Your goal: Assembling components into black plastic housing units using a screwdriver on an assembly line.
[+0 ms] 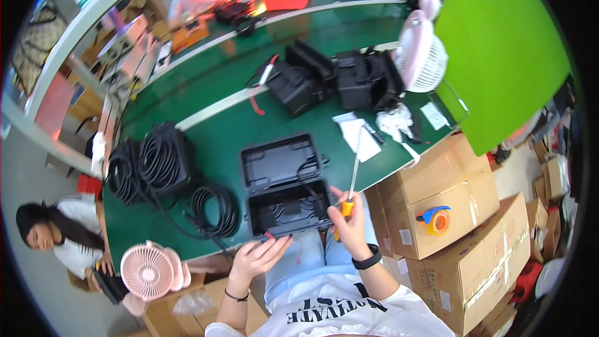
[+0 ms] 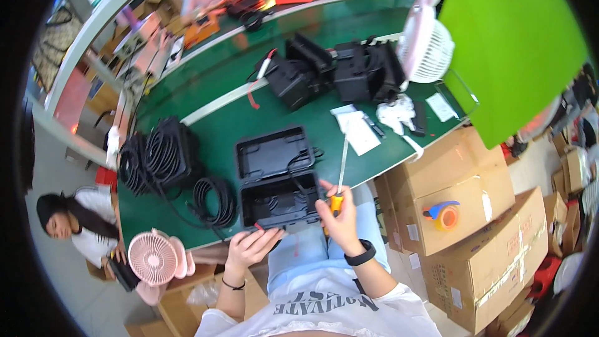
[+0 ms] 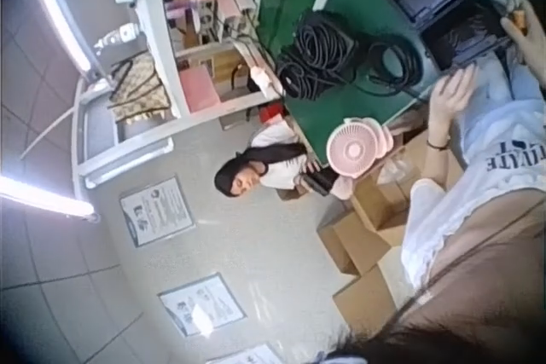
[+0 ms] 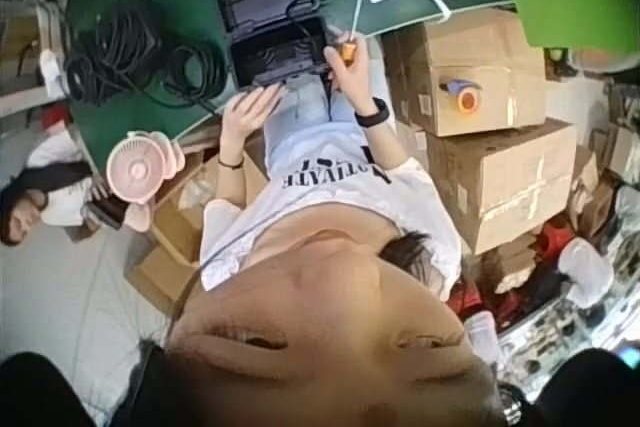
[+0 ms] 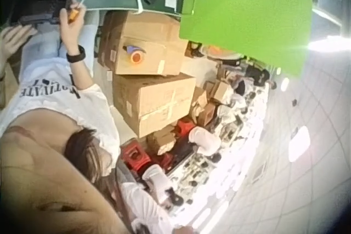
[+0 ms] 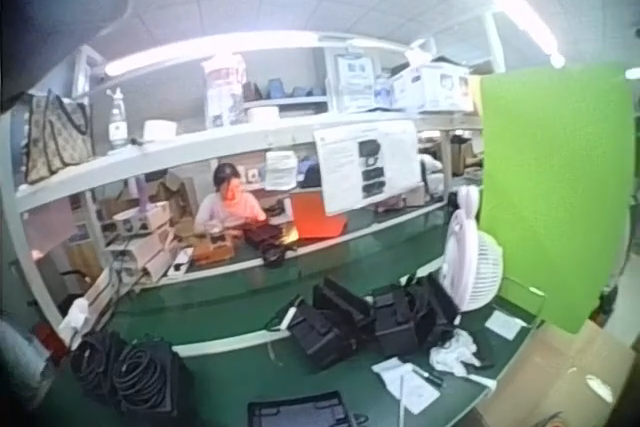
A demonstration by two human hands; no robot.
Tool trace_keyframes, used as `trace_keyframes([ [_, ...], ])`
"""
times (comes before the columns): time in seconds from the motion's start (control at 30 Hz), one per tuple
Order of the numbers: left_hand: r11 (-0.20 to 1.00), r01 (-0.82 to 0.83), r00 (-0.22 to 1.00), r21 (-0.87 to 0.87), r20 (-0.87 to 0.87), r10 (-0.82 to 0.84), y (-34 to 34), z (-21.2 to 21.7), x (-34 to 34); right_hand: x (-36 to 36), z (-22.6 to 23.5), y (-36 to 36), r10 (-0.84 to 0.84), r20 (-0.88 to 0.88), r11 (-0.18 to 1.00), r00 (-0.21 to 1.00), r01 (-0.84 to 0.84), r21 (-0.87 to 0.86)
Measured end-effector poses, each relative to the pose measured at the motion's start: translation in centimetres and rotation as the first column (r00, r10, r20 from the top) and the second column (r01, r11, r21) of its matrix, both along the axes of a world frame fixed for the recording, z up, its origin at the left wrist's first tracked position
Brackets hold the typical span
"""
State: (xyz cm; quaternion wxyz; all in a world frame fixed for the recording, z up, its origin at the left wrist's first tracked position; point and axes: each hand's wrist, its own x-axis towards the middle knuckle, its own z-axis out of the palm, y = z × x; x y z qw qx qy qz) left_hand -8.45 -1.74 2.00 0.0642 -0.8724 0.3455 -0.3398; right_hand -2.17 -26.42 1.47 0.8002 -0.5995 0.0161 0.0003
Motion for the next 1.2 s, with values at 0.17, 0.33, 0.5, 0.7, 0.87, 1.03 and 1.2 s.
trace_keyframes([
  [0.17, 0.963, 0.17, 0.985, -0.21, 0.002, -0.173, 0.0, 2.0, 1.0, -0.3, 0.0, 0.1, 0.0, 0.033, 1.0, 0.999, 0.0, 0.001],
  [0.33, 0.586, -0.244, 0.951, -0.773, -0.31, -0.013, -1.3, 2.4, 1.2, -0.5, 0.2, 0.1, -0.006, 0.047, 0.998, 0.999, 0.009, -0.068],
  [0.5, 0.713, -0.688, 0.624, -0.135, -0.613, 0.485, -2.6, 8.6, 3.7, 0.1, 0.0, 0.3, 0.011, 0.014, 1.0, 1.0, -0.011, 0.008],
  [0.7, 0.82, -0.544, 0.688, -0.175, -0.652, 0.317, -2.8, 9.5, 4.9, 0.5, 0.1, -0.2, -0.009, 0.014, 0.999, 1.0, 0.01, -0.037],
  [0.87, 0.867, -0.409, 0.686, -0.287, -0.723, 0.085, -2.2, 8.5, 5.2, 0.1, 0.5, 0.1, -0.012, -0.018, 1.0, 1.0, 0.012, -0.006],
  [1.03, 0.918, -0.273, 0.608, -0.286, -0.791, -0.065, -2.5, 7.4, 4.4, -0.4, 0.2, -0.3, 0.011, 0.015, 0.997, 1.0, -0.01, -0.074],
  [1.2, 0.891, -0.306, 0.719, -0.334, -0.695, -0.013, -5.5, 6.8, 5.0, -0.3, 0.1, -0.3, 0.019, 0.048, 0.996, 0.999, -0.014, -0.087],
])
